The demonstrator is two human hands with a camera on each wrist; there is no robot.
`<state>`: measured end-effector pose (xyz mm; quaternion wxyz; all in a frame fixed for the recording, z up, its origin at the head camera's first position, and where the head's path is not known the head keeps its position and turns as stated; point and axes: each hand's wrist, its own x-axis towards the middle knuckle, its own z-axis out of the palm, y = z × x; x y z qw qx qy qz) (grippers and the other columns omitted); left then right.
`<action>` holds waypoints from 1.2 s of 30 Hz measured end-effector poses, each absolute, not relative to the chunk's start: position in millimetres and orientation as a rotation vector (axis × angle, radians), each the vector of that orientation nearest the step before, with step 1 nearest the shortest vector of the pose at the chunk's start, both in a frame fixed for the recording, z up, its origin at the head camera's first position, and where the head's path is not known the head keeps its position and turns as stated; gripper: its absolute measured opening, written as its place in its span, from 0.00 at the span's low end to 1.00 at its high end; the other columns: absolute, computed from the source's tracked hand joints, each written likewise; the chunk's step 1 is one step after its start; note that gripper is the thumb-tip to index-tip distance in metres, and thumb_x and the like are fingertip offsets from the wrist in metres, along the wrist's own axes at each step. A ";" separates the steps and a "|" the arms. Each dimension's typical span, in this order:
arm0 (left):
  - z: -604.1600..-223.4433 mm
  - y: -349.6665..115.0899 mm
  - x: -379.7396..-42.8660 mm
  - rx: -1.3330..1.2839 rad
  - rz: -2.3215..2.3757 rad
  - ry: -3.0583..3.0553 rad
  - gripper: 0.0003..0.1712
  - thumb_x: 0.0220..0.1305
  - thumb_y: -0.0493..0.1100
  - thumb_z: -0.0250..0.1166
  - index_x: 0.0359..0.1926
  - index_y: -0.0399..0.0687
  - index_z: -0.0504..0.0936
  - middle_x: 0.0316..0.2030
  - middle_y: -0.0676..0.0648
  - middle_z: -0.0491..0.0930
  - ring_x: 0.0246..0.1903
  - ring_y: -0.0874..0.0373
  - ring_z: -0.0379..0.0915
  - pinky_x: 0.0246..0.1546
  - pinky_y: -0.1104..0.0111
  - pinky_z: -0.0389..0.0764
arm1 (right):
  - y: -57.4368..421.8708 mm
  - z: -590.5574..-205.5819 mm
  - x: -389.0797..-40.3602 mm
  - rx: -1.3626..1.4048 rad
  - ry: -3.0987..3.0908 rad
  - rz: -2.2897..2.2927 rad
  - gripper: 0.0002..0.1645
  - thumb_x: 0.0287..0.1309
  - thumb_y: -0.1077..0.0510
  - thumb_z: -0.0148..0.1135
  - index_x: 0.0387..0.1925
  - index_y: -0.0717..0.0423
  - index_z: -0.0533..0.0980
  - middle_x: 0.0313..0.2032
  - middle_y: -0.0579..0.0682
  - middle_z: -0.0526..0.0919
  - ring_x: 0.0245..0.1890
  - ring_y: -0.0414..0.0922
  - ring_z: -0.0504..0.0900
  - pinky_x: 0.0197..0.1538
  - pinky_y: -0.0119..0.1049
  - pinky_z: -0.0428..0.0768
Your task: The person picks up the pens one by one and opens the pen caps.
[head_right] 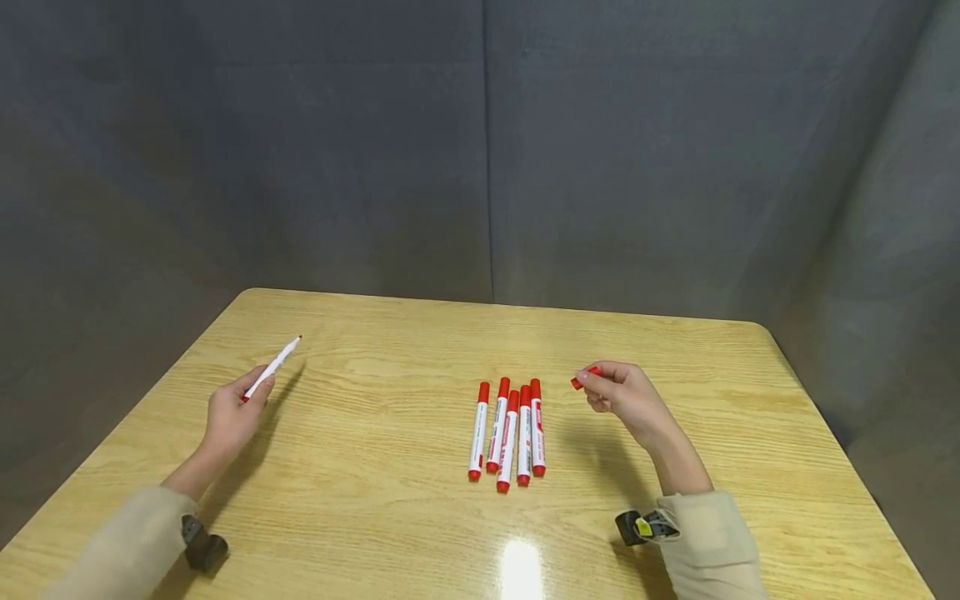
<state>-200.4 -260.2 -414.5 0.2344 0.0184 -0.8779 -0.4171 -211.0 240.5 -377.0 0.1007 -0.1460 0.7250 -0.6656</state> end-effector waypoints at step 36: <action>-418.0 -268.2 -196.2 0.187 -1.284 -2.708 0.21 0.69 0.36 0.44 0.55 0.20 0.59 0.26 0.38 0.72 0.17 0.62 0.58 0.14 0.73 0.61 | 250.2 -378.0 -208.1 -0.395 2.103 -2.002 0.12 0.63 0.56 0.53 0.28 0.61 0.72 0.19 0.45 0.64 0.21 0.40 0.63 0.27 0.35 0.63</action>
